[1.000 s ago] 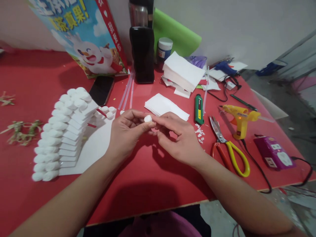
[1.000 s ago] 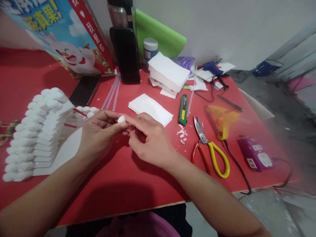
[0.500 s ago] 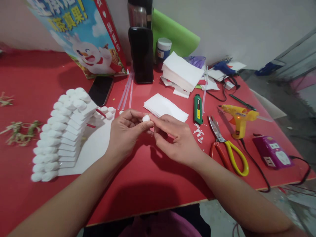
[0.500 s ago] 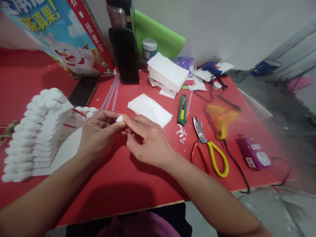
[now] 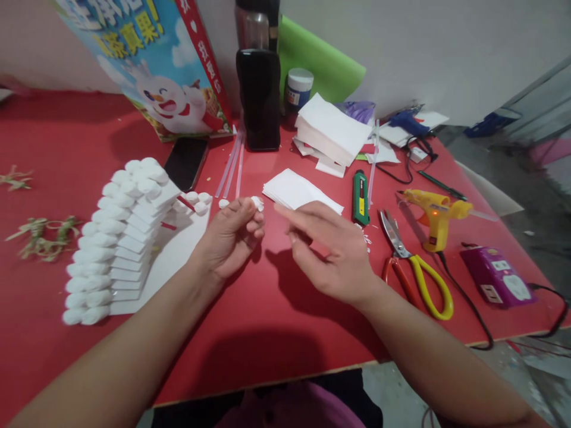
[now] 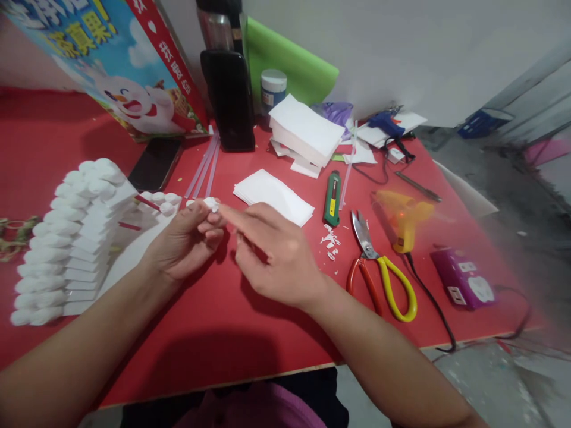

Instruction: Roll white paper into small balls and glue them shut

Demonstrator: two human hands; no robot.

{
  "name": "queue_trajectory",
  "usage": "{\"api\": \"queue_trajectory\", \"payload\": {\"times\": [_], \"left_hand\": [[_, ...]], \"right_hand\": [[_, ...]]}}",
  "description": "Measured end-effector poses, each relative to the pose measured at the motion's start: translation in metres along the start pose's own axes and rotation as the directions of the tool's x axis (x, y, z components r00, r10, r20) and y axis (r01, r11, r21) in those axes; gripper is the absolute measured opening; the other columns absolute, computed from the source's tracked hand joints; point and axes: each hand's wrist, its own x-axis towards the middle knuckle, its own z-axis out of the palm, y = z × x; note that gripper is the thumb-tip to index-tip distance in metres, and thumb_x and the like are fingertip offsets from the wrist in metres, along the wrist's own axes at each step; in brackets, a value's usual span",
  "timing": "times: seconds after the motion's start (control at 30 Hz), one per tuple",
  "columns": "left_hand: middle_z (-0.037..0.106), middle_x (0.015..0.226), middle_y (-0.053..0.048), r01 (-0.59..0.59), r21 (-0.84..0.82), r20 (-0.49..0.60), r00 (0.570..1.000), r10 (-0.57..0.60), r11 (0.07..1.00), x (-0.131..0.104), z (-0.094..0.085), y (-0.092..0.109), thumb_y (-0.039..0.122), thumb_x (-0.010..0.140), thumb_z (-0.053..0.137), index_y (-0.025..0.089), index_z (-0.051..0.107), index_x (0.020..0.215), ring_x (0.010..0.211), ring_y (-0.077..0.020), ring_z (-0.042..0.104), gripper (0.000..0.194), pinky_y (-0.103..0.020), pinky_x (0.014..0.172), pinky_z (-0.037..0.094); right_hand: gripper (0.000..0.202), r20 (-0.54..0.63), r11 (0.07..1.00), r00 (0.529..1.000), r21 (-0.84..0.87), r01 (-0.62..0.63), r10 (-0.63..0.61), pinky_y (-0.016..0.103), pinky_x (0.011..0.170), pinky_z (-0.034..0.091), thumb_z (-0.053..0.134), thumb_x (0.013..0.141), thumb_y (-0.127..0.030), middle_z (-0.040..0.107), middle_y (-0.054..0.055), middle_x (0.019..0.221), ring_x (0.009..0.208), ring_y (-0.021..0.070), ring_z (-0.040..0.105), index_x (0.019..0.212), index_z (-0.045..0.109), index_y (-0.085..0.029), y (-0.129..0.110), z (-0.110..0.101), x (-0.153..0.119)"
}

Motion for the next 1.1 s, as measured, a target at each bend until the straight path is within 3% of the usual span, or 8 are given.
{"api": "queue_trajectory", "payload": {"times": [0.1,0.17,0.27,0.43,0.67,0.77,0.9,1.1], "left_hand": [[0.063,0.063,0.003,0.148,-0.058,0.097,0.985,-0.142,0.987,-0.003,0.001,0.003,0.024,0.059,0.105,0.011,0.067,0.070,0.048,0.0008,0.051,0.041,-0.006,0.045,0.047],[0.063,0.064,0.003,0.182,-0.036,0.162,0.971,-0.174,0.983,-0.005,0.001,0.003,0.024,0.061,0.104,0.008,0.074,0.079,0.047,0.0008,0.050,0.039,-0.006,0.044,0.047],[0.067,0.065,0.001,0.165,0.026,0.231,0.959,-0.167,0.986,-0.007,0.001,0.001,0.024,0.066,0.102,0.008,0.080,0.091,0.048,-0.0010,0.052,0.038,-0.009,0.045,0.051],[0.073,0.069,-0.002,0.108,0.091,0.305,0.943,-0.131,0.990,-0.006,-0.001,-0.001,0.024,0.072,0.098,0.016,0.084,0.095,0.050,-0.0053,0.060,0.028,-0.015,0.051,0.058],[0.077,0.074,-0.003,0.098,0.140,0.377,0.915,-0.145,0.985,-0.009,0.001,-0.003,0.023,0.077,0.094,0.018,0.086,0.099,0.052,-0.0062,0.064,0.024,-0.015,0.053,0.061],[0.077,0.071,-0.003,0.102,0.144,0.351,0.925,-0.147,0.984,-0.009,0.000,-0.005,0.025,0.077,0.095,0.016,0.086,0.098,0.052,-0.0065,0.065,0.025,-0.015,0.054,0.062],[0.077,0.070,-0.003,0.070,0.175,0.321,0.939,-0.123,0.982,-0.009,-0.002,-0.006,0.025,0.077,0.094,0.017,0.085,0.091,0.054,-0.0098,0.070,0.019,-0.019,0.056,0.063],[0.080,0.074,-0.005,-0.086,0.356,0.303,0.952,-0.028,0.930,-0.010,0.000,0.000,0.021,0.075,0.095,0.017,0.084,0.088,0.058,-0.0141,0.074,0.017,-0.022,0.061,0.065]], "right_hand": [[0.023,-0.098,0.970,0.968,0.108,-0.219,0.230,0.031,0.076,0.059,0.068,0.095,-0.017,0.072,0.003,0.097,0.084,0.0150,0.068,0.117,0.074,-0.022,0.001,-0.005,0.003],[0.009,-0.083,0.878,0.895,0.252,-0.406,0.438,0.026,0.064,0.056,0.076,0.093,-0.025,0.071,0.000,0.084,0.071,0.0127,0.066,0.100,0.073,-0.021,0.002,-0.007,0.004],[0.023,0.034,0.706,0.798,0.444,-0.552,0.602,0.023,0.048,0.048,0.084,0.088,-0.037,0.068,-0.003,0.068,0.052,0.0103,0.060,0.082,0.069,-0.021,0.005,-0.008,0.005],[0.044,0.264,0.438,0.701,0.623,-0.648,0.663,0.022,0.042,0.042,0.080,0.090,-0.054,0.068,0.000,0.062,0.041,0.0072,0.055,0.070,0.066,-0.017,0.011,-0.002,0.007],[0.047,0.495,0.136,0.619,0.705,-0.697,0.609,0.018,0.041,0.032,0.092,0.077,-0.049,0.068,-0.001,0.068,0.046,0.0032,0.046,0.068,0.061,-0.016,0.013,0.005,0.009],[0.049,0.504,0.140,0.606,0.687,-0.713,0.615,0.017,0.040,0.031,0.094,0.073,-0.051,0.073,0.004,0.073,0.051,0.0055,0.052,0.067,0.061,-0.015,0.012,0.007,0.010],[0.048,0.484,0.185,0.628,0.684,-0.706,0.609,0.017,0.041,0.032,0.093,0.075,-0.050,0.074,0.005,0.071,0.054,0.0088,0.061,0.067,0.062,-0.015,0.011,0.009,0.010],[0.042,0.466,0.279,0.677,0.665,-0.693,0.570,0.020,0.044,0.040,0.091,0.080,-0.044,0.071,0.000,0.063,0.055,0.0104,0.064,0.066,0.061,-0.018,0.011,0.002,0.009]]}}
